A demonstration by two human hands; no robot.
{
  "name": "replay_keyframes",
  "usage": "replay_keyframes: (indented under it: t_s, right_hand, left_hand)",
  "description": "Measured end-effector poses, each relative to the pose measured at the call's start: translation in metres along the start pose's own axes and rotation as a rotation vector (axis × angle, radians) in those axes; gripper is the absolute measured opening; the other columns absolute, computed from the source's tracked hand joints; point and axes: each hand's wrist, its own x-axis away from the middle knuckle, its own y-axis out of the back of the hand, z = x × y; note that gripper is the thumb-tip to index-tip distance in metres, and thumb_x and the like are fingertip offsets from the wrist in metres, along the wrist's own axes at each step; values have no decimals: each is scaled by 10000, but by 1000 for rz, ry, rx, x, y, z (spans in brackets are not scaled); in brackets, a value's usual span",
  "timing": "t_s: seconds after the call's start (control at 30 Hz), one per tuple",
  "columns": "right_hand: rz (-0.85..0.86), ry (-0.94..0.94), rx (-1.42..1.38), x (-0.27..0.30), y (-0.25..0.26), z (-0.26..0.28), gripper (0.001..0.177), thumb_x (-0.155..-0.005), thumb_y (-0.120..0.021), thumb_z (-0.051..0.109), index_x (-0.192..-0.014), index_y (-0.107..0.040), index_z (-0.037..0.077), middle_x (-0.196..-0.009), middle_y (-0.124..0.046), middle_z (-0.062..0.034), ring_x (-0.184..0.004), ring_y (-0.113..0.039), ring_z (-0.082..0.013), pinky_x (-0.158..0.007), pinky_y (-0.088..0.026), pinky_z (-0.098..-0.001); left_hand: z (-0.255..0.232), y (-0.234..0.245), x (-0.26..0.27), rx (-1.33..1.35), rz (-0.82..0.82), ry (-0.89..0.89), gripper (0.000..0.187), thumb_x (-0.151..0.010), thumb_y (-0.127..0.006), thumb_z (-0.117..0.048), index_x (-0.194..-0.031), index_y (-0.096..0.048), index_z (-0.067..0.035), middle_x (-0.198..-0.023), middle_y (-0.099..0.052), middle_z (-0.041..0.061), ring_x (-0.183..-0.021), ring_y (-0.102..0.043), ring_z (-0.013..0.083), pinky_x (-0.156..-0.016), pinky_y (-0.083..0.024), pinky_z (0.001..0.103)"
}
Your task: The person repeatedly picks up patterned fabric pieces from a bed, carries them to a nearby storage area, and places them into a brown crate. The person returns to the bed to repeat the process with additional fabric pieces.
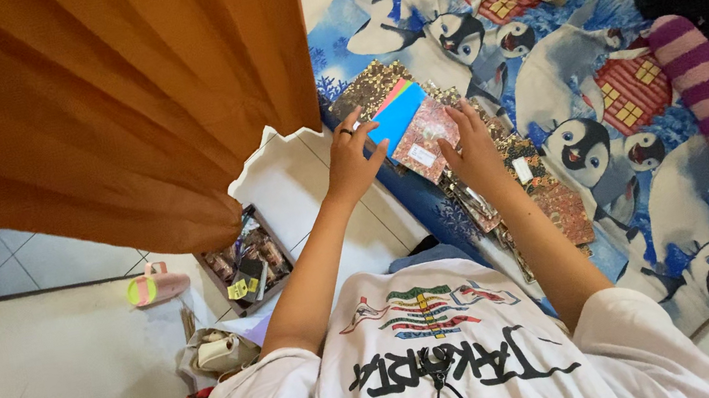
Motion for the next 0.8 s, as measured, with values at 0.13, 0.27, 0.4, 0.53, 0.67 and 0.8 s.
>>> replay_keyframes:
  t_s: [0.13, 0.27, 0.4, 0.53, 0.67, 0.8]
  right_hand:
    - [-48, 38, -17, -5, 0, -13, 576, -987, -706, 189, -1481, -466, 17, -1600, -372, -289, -1450, -412, -479, -1183, -372, -509]
    - [-47, 25, -17, -6, 2, -21, 567, -1000, -709, 174, -1491, -471, 25, -1603, -355, -294, -1458, -390, -490, -1189, -344, -513]
    - [-53, 13, -5, -12, 5, -26, 575, -992, -709, 169, -1484, -456, 15, -1602, -339, -303, -1451, -386, -500, -1182, -344, -519]
    - [-63, -38, -38, -17, 11, -29, 580, -978, -704, 185, -1474, -448, 27, -1606, -331, -301, -1420, -419, -476, -1156, -382, -489]
    - [-90, -43, -14, -15, 22, -33, 584, -985, -707, 182, -1488, -451, 32, -1610, -336, -292, -1442, -411, -471, -1171, -379, -492]
    - [-76, -82, -10, -10, 34, -43, 592, -991, -701, 185, -1498, -440, 28, -1615, -318, -310, -1436, -398, -480, -1158, -370, -503]
  left_hand:
    - [-4, -5, -9, 11, 6, -31, 352, -914, -767, -269, -1193, -703, -65, -1536, -498, 172, -1386, -474, 387, -1122, -432, 471]
    - [-10, -9, -18, 107, 55, 40, 363, -904, -742, -277, -1195, -681, -68, -1535, -475, 183, -1413, -444, 396, -1006, -496, 433]
    - [-6, -20, -29, 18, 7, -85, 360, -906, -766, -257, -1198, -686, -61, -1505, -518, 199, -1376, -495, 403, -1139, -433, 481]
    - [-2, -32, -38, 11, 16, -91, 361, -903, -772, -250, -1196, -680, -62, -1480, -528, 215, -1354, -503, 416, -1119, -433, 486]
    - [-6, -46, -47, 24, 26, -107, 359, -890, -775, -229, -1195, -679, -64, -1480, -536, 193, -1354, -509, 411, -1120, -439, 482]
    - [-14, -59, -56, 35, 50, -146, 393, -842, -773, -203, -1193, -670, -57, -1512, -523, 183, -1354, -505, 407, -1119, -439, 479]
